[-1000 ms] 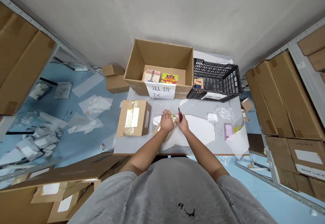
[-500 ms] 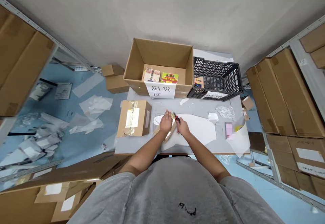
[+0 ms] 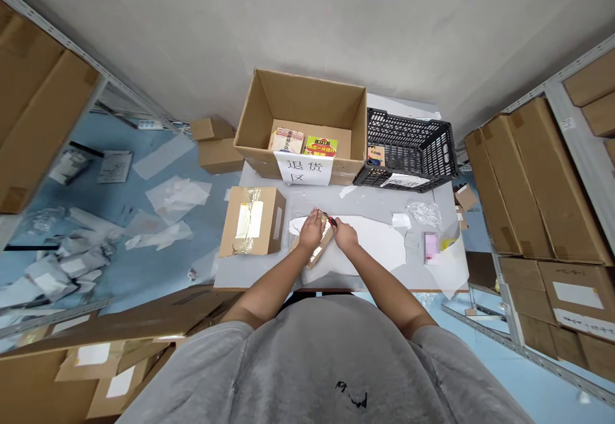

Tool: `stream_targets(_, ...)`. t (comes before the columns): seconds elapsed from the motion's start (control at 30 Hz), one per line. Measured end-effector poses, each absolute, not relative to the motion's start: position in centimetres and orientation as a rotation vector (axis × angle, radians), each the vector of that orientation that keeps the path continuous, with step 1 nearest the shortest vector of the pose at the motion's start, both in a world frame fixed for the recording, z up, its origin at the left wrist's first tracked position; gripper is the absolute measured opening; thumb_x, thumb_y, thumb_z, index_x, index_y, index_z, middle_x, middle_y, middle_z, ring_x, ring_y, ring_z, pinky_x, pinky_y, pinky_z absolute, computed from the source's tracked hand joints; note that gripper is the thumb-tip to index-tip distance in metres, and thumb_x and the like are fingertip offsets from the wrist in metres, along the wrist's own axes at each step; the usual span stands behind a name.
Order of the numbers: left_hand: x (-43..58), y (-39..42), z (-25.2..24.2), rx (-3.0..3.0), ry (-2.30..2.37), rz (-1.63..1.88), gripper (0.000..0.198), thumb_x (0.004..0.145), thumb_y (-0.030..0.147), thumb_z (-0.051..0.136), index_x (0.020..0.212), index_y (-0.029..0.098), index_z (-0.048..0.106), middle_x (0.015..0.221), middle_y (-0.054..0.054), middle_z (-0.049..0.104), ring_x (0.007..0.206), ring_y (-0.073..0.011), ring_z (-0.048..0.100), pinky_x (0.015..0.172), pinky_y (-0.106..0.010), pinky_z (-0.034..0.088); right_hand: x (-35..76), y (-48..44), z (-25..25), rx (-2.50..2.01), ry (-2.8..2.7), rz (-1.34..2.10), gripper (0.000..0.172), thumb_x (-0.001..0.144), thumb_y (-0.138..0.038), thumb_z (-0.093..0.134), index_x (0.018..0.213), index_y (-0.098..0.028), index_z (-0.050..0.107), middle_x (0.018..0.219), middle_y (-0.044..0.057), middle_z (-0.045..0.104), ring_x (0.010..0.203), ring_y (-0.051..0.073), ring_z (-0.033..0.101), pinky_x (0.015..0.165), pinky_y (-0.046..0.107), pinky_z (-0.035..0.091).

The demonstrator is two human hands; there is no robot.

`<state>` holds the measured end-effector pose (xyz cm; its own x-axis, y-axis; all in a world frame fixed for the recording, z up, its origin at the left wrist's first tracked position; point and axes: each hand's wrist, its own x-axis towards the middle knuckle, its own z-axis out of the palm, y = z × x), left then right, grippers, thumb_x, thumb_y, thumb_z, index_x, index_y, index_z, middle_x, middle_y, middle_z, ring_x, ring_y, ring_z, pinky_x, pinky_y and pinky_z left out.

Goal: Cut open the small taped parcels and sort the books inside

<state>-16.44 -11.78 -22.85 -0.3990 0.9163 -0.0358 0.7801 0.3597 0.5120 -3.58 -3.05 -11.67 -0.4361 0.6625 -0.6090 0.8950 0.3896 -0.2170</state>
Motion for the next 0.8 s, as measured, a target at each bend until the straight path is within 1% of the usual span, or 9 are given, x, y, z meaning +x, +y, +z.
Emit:
stream_targets(0.1, -16.4, -11.7, -23.0, 1.519, 2.294, 0.635, 0.053, 0.113, 0.03, 0.046, 0.159, 0.006, 0.058, 0.171, -0.024, 0.052, 0.161, -0.0314, 0.05, 0.135, -0.051, 0.041, -3.8, -2.9, -11.2, 1.288, 2.233, -0.678, 0.037, 0.119, -0.033, 0.041, 0.15, -0.024, 0.058, 0.122, 0.015, 0.08, 0.114, 0.028, 0.077, 0.091, 0.034, 0.052)
stream_targets(0.27, -16.0, -11.7, -23.5, 1.531, 2.283, 0.69, 0.049, 0.113, 0.029, 0.047, 0.154, 0.009, 0.063, 0.169, -0.023, 0.055, 0.159, -0.0308, 0.053, 0.135, -0.052, 0.042, -3.5, -2.8, -10.8, 1.252, 2.213, -0.611, 0.036, 0.116, -0.024, 0.042, 0.147, -0.023, 0.059, 0.123, 0.016, 0.08, 0.116, 0.028, 0.077, 0.092, 0.035, 0.052)
stream_targets(0.37, -15.8, -11.7, -23.7, 1.539, 2.28, 0.706, 0.048, 0.112, 0.029, 0.047, 0.153, 0.009, 0.064, 0.168, -0.023, 0.055, 0.158, -0.0316, 0.054, 0.134, -0.054, 0.043, -3.9, -2.8, -10.7, 1.239, 2.208, -0.586, 0.035, 0.114, -0.026, 0.048, 0.147, -0.022, 0.059, 0.124, 0.017, 0.08, 0.116, 0.028, 0.078, 0.094, 0.035, 0.052)
stream_targets(0.5, -15.8, -11.7, -23.9, 1.549, 2.294, 0.737, 0.047, 0.111, 0.029, 0.049, 0.152, 0.009, 0.065, 0.169, -0.023, 0.055, 0.157, -0.0319, 0.055, 0.133, -0.053, 0.044, -4.6, -3.0, -10.4, 1.234, 2.217, -0.565, 0.038, 0.111, -0.03, 0.057, 0.148, -0.021, 0.059, 0.125, 0.02, 0.08, 0.117, 0.029, 0.078, 0.096, 0.036, 0.054)
stream_targets(0.63, -15.8, -11.8, -24.0, 1.551, 2.297, 0.75, 0.048, 0.11, 0.028, 0.051, 0.154, 0.012, 0.063, 0.167, -0.022, 0.056, 0.155, -0.0312, 0.057, 0.132, -0.052, 0.045, -4.4, -3.5, -10.3, 1.247, 2.19, -0.543, 0.036, 0.112, -0.031, 0.056, 0.146, -0.021, 0.059, 0.125, 0.02, 0.08, 0.119, 0.029, 0.079, 0.097, 0.037, 0.054)
stream_targets(0.8, -15.7, -11.7, -24.1, 1.58, 2.273, 0.752, 0.052, 0.108, 0.024, 0.052, 0.158, 0.013, 0.059, 0.168, -0.022, 0.055, 0.158, -0.0313, 0.054, 0.134, -0.053, 0.043, -5.2, -3.2, -10.2, 1.243, 2.177, -0.533, 0.035, 0.111, -0.03, 0.056, 0.145, -0.019, 0.06, 0.13, 0.021, 0.079, 0.122, 0.028, 0.078, 0.099, 0.036, 0.055)
